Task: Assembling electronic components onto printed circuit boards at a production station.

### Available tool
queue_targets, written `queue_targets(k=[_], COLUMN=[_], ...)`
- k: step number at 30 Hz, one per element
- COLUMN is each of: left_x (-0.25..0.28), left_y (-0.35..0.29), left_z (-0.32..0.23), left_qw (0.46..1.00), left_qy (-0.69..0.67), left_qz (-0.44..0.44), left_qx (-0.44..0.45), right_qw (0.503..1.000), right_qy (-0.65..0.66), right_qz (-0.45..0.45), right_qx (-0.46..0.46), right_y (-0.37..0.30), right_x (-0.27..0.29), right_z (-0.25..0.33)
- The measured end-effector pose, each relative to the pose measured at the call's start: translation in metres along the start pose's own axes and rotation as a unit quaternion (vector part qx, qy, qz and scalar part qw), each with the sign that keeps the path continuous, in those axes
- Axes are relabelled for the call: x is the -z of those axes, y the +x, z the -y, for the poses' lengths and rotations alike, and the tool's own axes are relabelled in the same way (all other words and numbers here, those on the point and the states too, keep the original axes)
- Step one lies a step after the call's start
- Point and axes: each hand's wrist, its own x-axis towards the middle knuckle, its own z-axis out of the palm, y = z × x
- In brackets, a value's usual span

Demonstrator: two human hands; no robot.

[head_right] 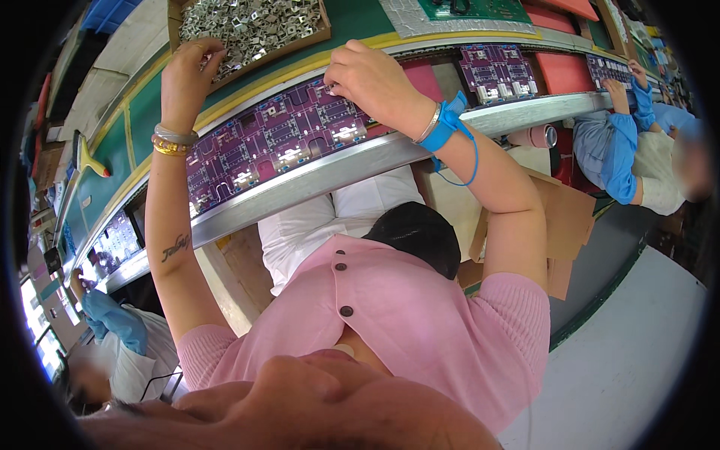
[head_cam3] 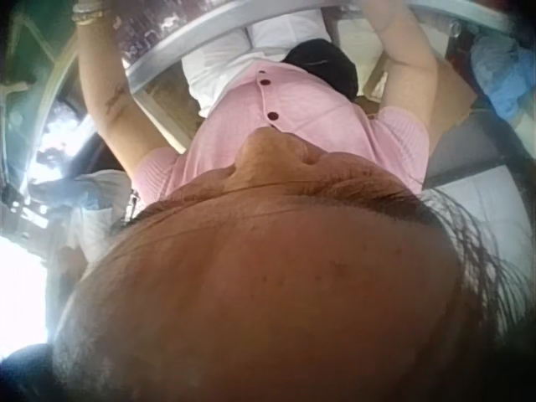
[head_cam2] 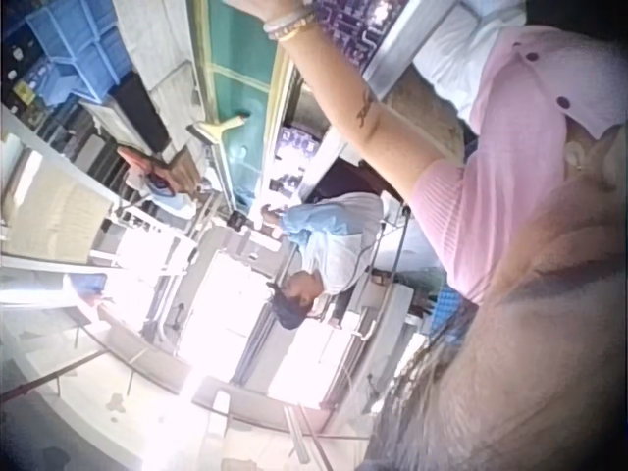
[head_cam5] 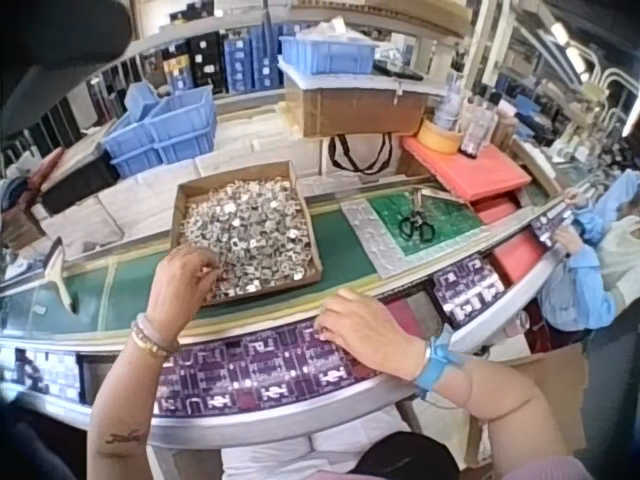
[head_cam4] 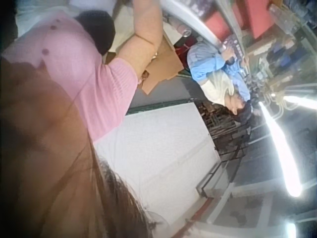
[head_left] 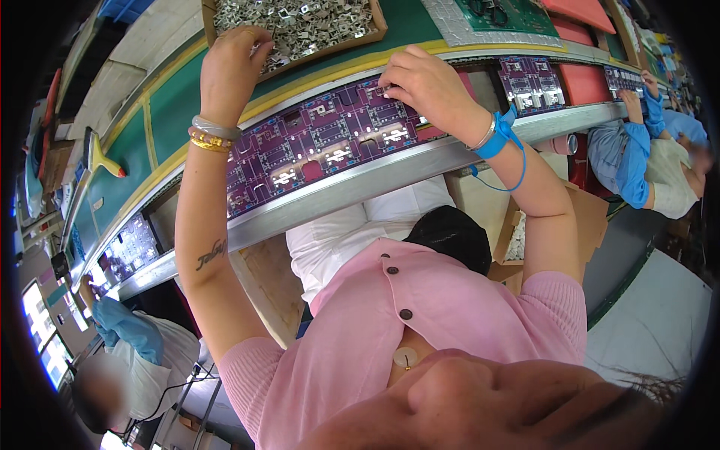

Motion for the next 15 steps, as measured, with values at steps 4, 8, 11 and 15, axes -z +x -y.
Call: queue_targets(k=[4, 8, 11, 15], left_x=[0.017, 0.027, 0.022, 0.012], left_y=[-0.001, -0.008, -0.012, -0.010], left_z=[0.002, 0.012, 0.016, 0.006], left_qw=[0.983, 0.982, 0.995, 0.999], left_qy=[-0.102, -0.118, -0.093, -0.024], left_qz=[-0.010, -0.044, -0.008, 0.003], left_qx=[0.151, 0.137, 0.046, -0.035], right_qw=[1.000, 1.000, 1.000, 1.000], right_qy=[-0.013, -0.023, -0.024, -0.024], right_qz=[0.009, 0.008, 0.015, 0.020], right_qx=[0.005, 0.015, 0.009, 0.003], right_y=[0.001, 0.001, 0.003, 0.003], right_x=[-0.006, -0.008, -0.007, -0.008], right_z=[-0.002, -0.001, 0.000, 0.000])
